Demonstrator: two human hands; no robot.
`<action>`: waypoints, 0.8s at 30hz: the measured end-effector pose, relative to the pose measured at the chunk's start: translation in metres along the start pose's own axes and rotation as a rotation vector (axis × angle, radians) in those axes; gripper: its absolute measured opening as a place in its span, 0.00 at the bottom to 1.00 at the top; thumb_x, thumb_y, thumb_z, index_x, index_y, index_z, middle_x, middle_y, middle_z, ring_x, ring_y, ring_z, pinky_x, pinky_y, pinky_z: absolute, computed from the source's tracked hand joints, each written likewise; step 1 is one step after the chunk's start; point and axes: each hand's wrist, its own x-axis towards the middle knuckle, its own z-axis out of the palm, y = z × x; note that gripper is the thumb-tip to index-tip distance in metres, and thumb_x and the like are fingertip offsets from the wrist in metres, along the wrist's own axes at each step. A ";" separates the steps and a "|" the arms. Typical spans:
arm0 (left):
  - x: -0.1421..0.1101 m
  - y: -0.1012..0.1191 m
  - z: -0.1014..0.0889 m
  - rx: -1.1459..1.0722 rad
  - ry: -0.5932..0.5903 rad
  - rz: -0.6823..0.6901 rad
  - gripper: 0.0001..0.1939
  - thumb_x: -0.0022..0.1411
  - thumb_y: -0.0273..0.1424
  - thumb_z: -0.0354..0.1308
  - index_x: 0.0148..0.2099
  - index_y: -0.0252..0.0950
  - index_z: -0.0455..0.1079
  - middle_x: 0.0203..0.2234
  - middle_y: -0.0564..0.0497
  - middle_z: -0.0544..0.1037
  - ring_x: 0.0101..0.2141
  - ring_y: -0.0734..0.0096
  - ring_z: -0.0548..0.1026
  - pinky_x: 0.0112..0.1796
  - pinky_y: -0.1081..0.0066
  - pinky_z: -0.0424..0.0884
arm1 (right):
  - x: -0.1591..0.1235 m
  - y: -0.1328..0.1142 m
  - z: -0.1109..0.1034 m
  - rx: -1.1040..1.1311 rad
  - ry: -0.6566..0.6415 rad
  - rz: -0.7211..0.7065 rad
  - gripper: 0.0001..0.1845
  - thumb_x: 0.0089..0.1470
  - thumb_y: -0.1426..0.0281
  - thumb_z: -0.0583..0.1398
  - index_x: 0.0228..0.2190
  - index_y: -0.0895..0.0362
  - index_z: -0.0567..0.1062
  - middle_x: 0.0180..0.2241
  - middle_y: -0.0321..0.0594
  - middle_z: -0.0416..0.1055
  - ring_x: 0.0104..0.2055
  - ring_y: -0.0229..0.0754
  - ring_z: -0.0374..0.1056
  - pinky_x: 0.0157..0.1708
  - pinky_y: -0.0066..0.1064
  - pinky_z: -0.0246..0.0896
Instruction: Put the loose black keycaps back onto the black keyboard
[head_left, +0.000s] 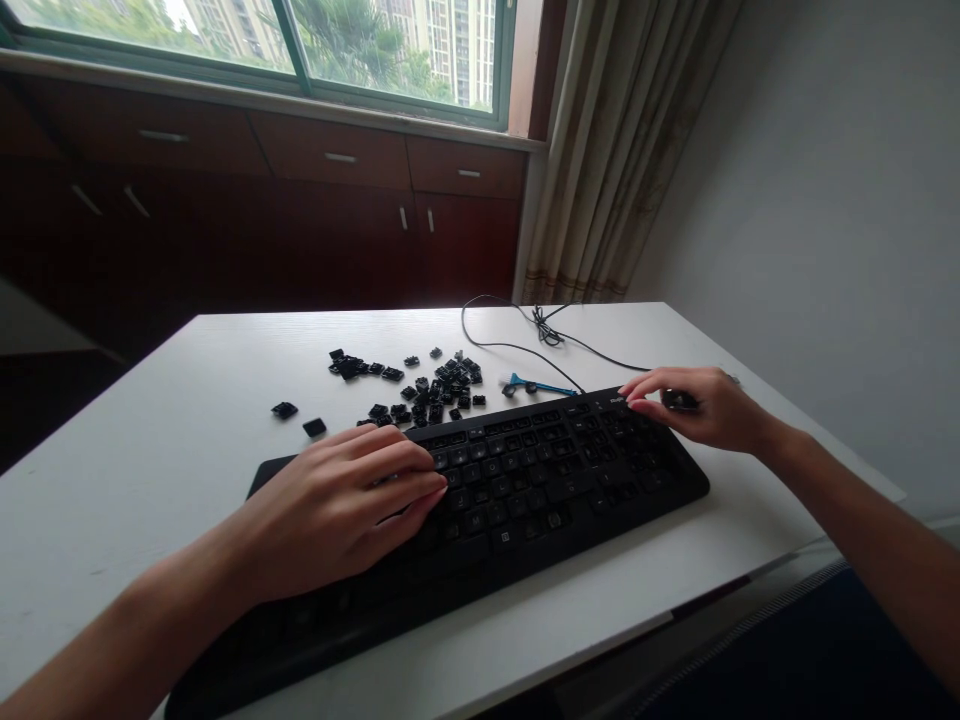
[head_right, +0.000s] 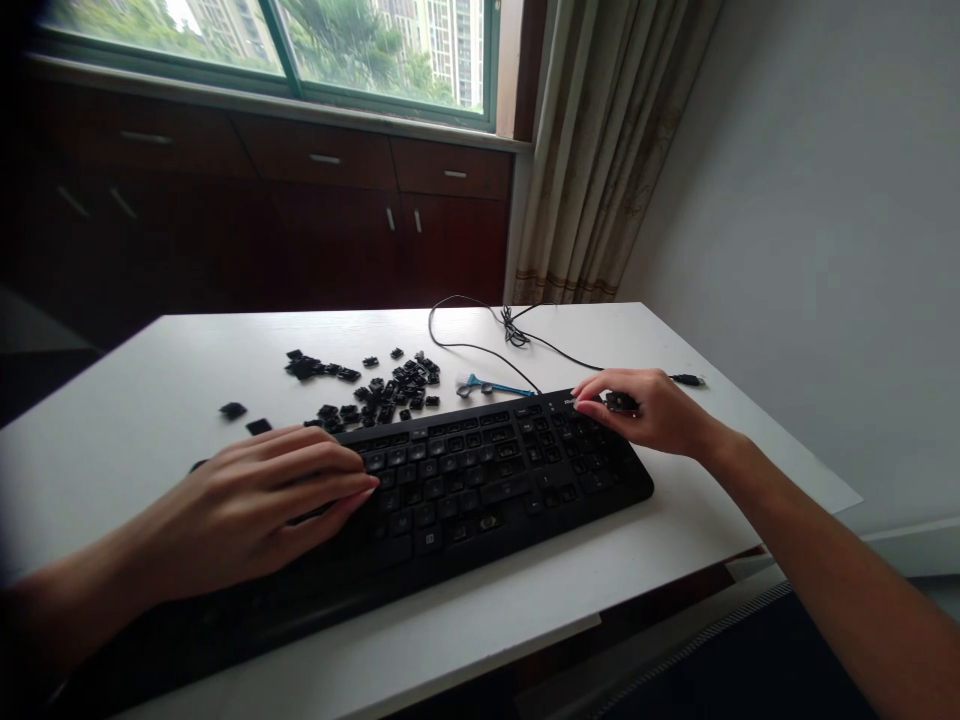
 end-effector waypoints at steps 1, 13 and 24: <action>0.000 0.000 0.001 0.003 0.012 0.000 0.09 0.63 0.26 0.61 0.45 0.41 0.75 0.37 0.52 0.79 0.36 0.70 0.75 0.37 0.67 0.73 | 0.001 -0.003 0.003 0.064 0.114 0.036 0.04 0.56 0.67 0.66 0.33 0.55 0.79 0.34 0.39 0.79 0.36 0.42 0.76 0.38 0.34 0.71; -0.004 -0.002 0.002 -0.030 -0.014 -0.011 0.12 0.61 0.25 0.64 0.46 0.41 0.74 0.38 0.51 0.78 0.35 0.69 0.74 0.36 0.66 0.73 | 0.075 -0.061 0.009 0.984 0.733 0.103 0.30 0.53 0.69 0.66 0.14 0.54 0.52 0.10 0.25 0.44 0.11 0.29 0.40 0.12 0.28 0.36; 0.000 0.001 0.001 -0.064 -0.006 -0.005 0.10 0.62 0.24 0.62 0.45 0.39 0.75 0.37 0.50 0.78 0.35 0.68 0.74 0.36 0.66 0.72 | 0.050 -0.049 0.013 0.946 0.770 0.164 0.26 0.53 0.71 0.63 0.12 0.54 0.55 0.10 0.25 0.41 0.12 0.29 0.36 0.13 0.31 0.32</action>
